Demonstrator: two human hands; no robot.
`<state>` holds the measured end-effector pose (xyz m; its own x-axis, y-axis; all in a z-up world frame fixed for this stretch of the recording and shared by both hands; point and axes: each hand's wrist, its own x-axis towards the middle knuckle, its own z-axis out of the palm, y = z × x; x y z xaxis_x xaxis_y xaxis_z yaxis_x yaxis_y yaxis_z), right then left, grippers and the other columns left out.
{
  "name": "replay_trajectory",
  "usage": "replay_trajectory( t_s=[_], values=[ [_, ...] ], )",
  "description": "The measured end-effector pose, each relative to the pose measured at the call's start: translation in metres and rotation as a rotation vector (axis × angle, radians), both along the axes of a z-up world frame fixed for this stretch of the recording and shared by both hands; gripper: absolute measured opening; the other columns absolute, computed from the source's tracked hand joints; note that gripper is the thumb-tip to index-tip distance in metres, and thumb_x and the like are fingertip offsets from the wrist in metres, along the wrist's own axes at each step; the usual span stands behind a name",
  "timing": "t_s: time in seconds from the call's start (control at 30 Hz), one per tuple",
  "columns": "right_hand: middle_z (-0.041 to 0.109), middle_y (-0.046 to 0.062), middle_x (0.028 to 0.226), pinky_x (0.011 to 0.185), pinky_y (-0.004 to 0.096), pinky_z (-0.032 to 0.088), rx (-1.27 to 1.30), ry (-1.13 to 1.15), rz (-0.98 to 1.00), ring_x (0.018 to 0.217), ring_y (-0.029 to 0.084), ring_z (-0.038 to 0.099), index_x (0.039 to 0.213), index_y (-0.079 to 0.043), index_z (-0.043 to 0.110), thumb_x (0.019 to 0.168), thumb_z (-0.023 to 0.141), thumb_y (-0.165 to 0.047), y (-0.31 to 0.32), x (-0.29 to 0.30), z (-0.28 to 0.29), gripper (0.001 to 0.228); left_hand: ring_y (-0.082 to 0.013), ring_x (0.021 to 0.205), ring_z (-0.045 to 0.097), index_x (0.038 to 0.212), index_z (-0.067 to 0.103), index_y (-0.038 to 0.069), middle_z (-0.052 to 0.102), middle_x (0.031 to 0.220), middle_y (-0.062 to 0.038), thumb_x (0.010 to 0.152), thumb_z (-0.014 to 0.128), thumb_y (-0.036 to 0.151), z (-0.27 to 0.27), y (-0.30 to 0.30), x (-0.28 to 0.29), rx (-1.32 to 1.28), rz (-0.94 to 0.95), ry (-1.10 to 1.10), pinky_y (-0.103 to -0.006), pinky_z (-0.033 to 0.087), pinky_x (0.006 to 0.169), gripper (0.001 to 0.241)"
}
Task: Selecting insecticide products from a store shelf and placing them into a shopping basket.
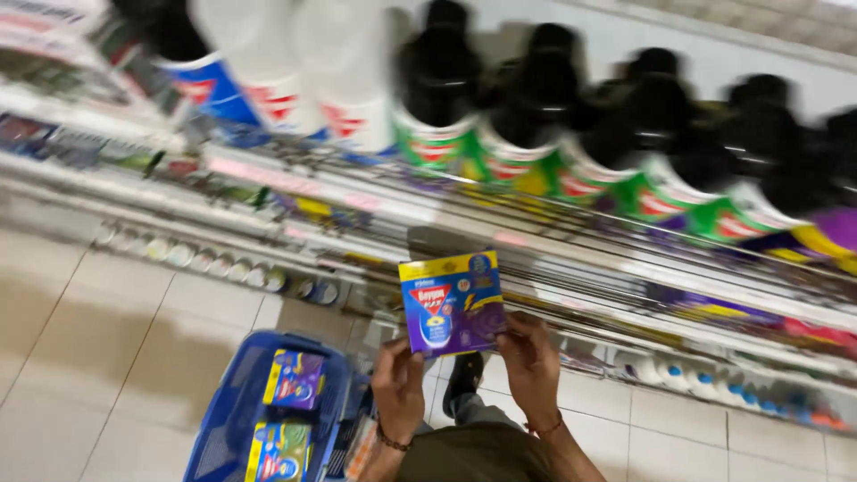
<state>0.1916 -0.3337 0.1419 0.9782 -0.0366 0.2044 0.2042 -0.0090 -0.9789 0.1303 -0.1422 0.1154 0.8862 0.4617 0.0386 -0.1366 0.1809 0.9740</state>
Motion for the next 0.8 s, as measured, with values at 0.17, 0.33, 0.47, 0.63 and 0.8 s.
replay_trajectory(
  t_s=[0.17,0.33,0.47,0.63,0.8],
  values=[
    [0.063,0.010,0.120,0.080,0.025,0.059,-0.134,0.017,-0.184,0.098,0.014,0.067,0.123,0.003,0.067,0.094,0.066,0.002,-0.055,0.011,0.036,0.029,-0.0142,0.094,0.067,0.115,0.063,-0.002,0.071,0.104,-0.011,0.101,0.064,0.010,0.034,-0.048,0.050,0.132,-0.162,0.025,-0.0299,0.055,0.082,0.019],
    [0.066,0.011,0.104,0.064,0.026,0.048,-0.372,0.047,-0.402,0.078,0.018,0.058,0.128,0.002,0.071,0.093,0.068,0.006,-0.093,0.031,0.059,0.035,-0.0197,0.085,0.066,0.109,0.066,0.001,0.067,0.101,-0.012,0.090,0.064,0.000,0.046,-0.096,0.106,0.507,-0.121,-0.079,-0.0338,0.055,0.069,0.019],
    [0.066,0.013,0.105,0.066,0.027,0.053,-0.353,-0.097,-0.455,0.085,0.018,0.067,0.126,0.004,0.066,0.093,0.065,0.005,-0.120,0.057,0.060,0.033,-0.0351,0.088,0.067,0.109,0.067,0.002,0.070,0.103,-0.018,0.091,0.066,0.004,0.059,-0.126,0.142,0.612,-0.126,-0.220,-0.0427,0.054,0.072,0.018],
    [0.069,0.018,0.109,0.079,0.039,0.059,-0.579,-0.306,-0.463,0.093,0.033,0.073,0.113,0.000,0.069,0.093,0.067,0.001,-0.144,0.081,0.051,0.020,-0.0458,0.094,0.063,0.106,0.064,-0.001,0.067,0.102,-0.024,0.092,0.063,0.011,0.010,-0.155,0.187,0.703,-0.113,-0.260,-0.0519,0.050,0.080,0.019],
    [0.071,0.021,0.109,0.086,0.051,0.055,-0.811,-0.462,-0.445,0.100,0.046,0.065,0.114,-0.005,0.069,0.087,0.071,-0.008,-0.145,0.091,0.066,0.027,-0.0467,0.092,0.062,0.103,0.069,0.000,0.071,0.098,-0.023,0.083,0.068,0.023,-0.027,-0.165,0.222,1.038,-0.124,-0.119,-0.0564,0.047,0.083,0.030]
  ],
)
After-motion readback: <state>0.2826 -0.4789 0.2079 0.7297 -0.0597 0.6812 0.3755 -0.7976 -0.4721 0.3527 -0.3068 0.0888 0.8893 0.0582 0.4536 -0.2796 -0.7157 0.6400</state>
